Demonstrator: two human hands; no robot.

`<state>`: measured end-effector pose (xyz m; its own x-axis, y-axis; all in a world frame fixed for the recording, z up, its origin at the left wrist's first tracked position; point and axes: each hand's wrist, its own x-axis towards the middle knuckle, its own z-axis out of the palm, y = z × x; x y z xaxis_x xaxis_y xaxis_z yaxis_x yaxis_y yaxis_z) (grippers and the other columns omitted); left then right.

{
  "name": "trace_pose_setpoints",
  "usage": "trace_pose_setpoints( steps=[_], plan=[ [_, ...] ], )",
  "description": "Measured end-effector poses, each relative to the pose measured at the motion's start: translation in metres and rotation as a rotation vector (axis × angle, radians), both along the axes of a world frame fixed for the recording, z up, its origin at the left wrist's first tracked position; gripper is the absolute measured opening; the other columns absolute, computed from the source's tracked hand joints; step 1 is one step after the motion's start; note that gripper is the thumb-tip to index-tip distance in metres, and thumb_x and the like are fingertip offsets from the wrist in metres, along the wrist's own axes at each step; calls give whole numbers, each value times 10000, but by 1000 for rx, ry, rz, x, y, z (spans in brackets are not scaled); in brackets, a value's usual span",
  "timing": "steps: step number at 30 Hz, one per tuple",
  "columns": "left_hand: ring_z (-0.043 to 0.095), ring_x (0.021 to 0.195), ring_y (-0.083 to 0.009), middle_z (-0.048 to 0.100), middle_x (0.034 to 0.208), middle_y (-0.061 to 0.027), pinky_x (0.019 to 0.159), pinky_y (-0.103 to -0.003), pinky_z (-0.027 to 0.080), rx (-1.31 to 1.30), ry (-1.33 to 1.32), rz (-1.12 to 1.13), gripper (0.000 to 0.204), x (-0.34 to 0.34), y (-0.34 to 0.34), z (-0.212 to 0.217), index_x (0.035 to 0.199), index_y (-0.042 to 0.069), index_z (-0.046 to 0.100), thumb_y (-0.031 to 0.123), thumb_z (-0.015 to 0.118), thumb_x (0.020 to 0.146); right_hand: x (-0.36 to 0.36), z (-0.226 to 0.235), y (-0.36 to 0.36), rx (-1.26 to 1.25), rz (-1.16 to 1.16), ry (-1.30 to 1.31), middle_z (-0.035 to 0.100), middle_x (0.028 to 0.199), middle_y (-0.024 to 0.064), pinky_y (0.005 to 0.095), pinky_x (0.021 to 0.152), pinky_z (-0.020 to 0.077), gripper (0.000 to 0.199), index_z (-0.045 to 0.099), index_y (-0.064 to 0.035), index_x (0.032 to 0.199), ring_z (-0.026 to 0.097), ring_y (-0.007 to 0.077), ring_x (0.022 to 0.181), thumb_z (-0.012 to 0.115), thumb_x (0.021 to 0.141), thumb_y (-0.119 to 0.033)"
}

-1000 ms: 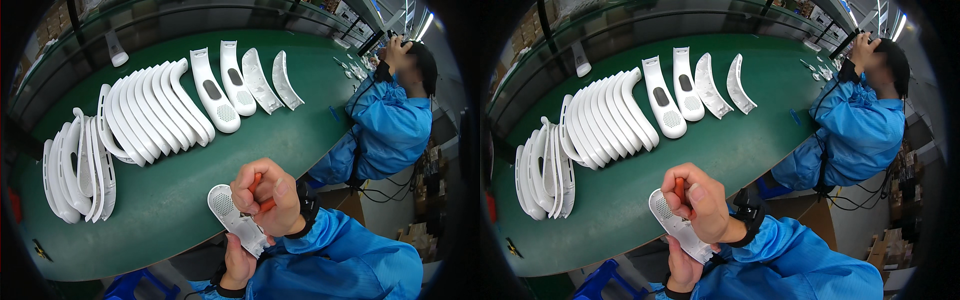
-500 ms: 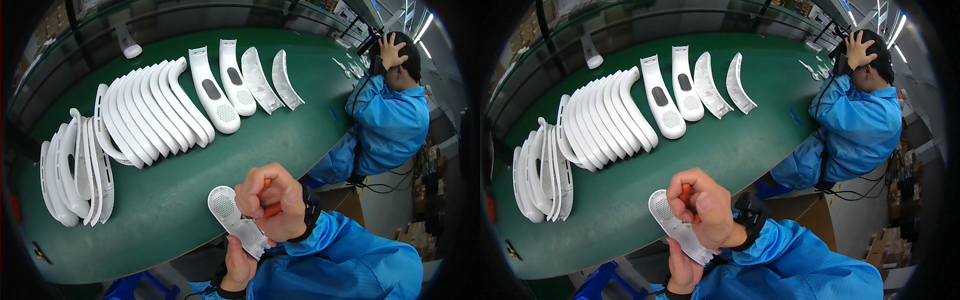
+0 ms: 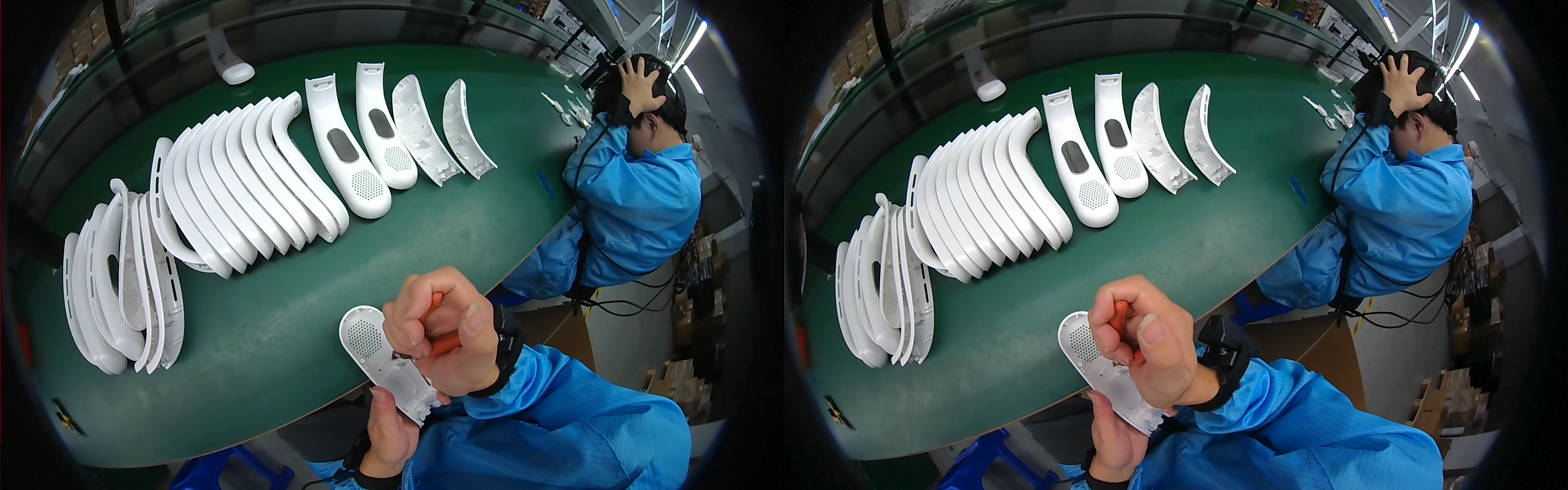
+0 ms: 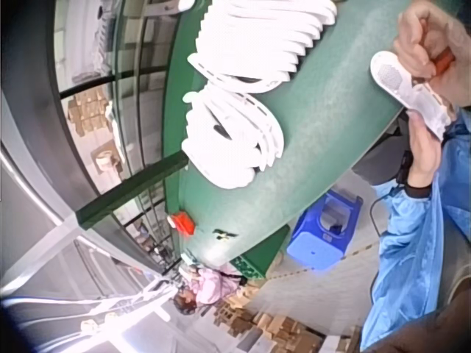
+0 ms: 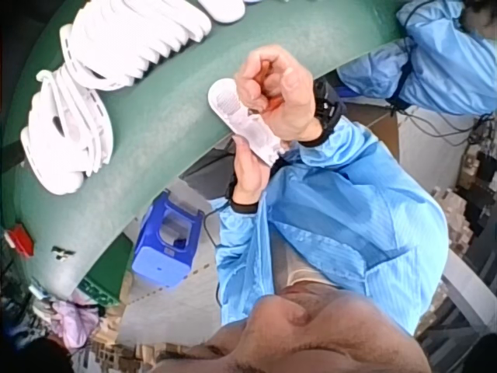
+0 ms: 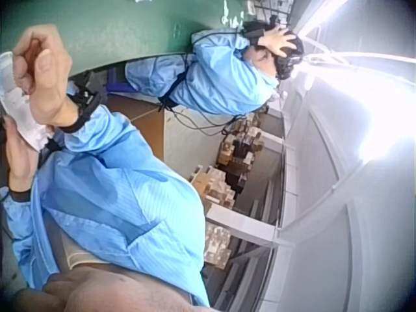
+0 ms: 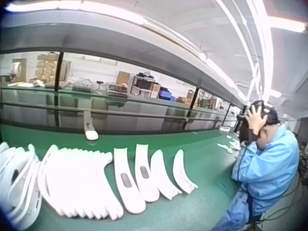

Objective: Assembling and inspecting white plastic electronic housing components on a factory line.

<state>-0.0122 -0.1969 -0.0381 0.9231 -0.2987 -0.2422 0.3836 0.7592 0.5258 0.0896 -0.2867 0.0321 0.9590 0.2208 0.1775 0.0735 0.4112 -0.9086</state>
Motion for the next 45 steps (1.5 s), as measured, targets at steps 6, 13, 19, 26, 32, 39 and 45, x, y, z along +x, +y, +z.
trace_pose_setpoints(
  steps=[6, 13, 19, 26, 32, 39, 45],
  plan=[
    [623, 945, -298, 535, 1225, -166, 755, -428, 530, -8, -12, -4, 720, -2, -1, -5, 1386, 39, 291, 619, 208, 968, 0, -1, -1, -7, 1, -5, 441, 716, 60, 265, 517, 305, 548, 445, -7, 986, 354, 100, 570, 413, 965, -554],
    [626, 948, -305, 531, 1233, -168, 783, -438, 533, 9, -9, -8, 720, -1, 0, -2, 1393, 43, 283, 617, 193, 969, 0, -5, 2, 17, -32, -12, 442, 712, 60, 264, 502, 296, 547, 443, -2, 983, 348, 98, 556, 403, 970, -547],
    [584, 1072, -318, 447, 1343, -159, 837, -459, 523, -11, -28, -28, 704, -1, 0, -4, 1438, 59, 215, 593, 182, 981, -1, -4, 5, -3, -83, -20, 437, 687, 57, 267, 491, 297, 547, 444, 9, 975, 345, 100, 534, 397, 975, -536],
    [429, 1270, -284, 347, 1431, -135, 983, -437, 410, -68, 86, -4, 739, -2, 2, 1, 1470, 39, 141, 580, 253, 979, -4, -9, 10, -69, -89, -89, 425, 670, 67, 279, 489, 297, 570, 460, 16, 935, 332, 107, 522, 412, 965, -551],
    [533, 1097, -290, 487, 1260, -166, 916, -423, 440, -59, 90, 22, 725, -5, -1, -1, 1399, 15, 260, 601, 246, 972, -2, -7, 7, -102, -64, -85, 424, 684, 53, 269, 492, 289, 571, 443, 5, 951, 340, 102, 543, 409, 959, -565],
    [567, 801, -226, 579, 896, -158, 754, -348, 460, -64, 28, 8, 760, 5, -1, 11, 1203, -48, 443, 629, 189, 967, 15, -5, -2, 104, -9, 173, 403, 690, 24, 237, 494, 277, 506, 432, -68, 975, 317, 84, 546, 377, 956, -571],
    [574, 814, -229, 584, 916, -162, 760, -345, 461, -71, -5, 17, 757, 7, 0, 7, 1200, -51, 444, 625, 194, 968, 19, -6, -2, 174, 17, 212, 412, 698, 26, 235, 497, 280, 487, 437, -69, 984, 322, 83, 545, 387, 958, -553]
  ],
)
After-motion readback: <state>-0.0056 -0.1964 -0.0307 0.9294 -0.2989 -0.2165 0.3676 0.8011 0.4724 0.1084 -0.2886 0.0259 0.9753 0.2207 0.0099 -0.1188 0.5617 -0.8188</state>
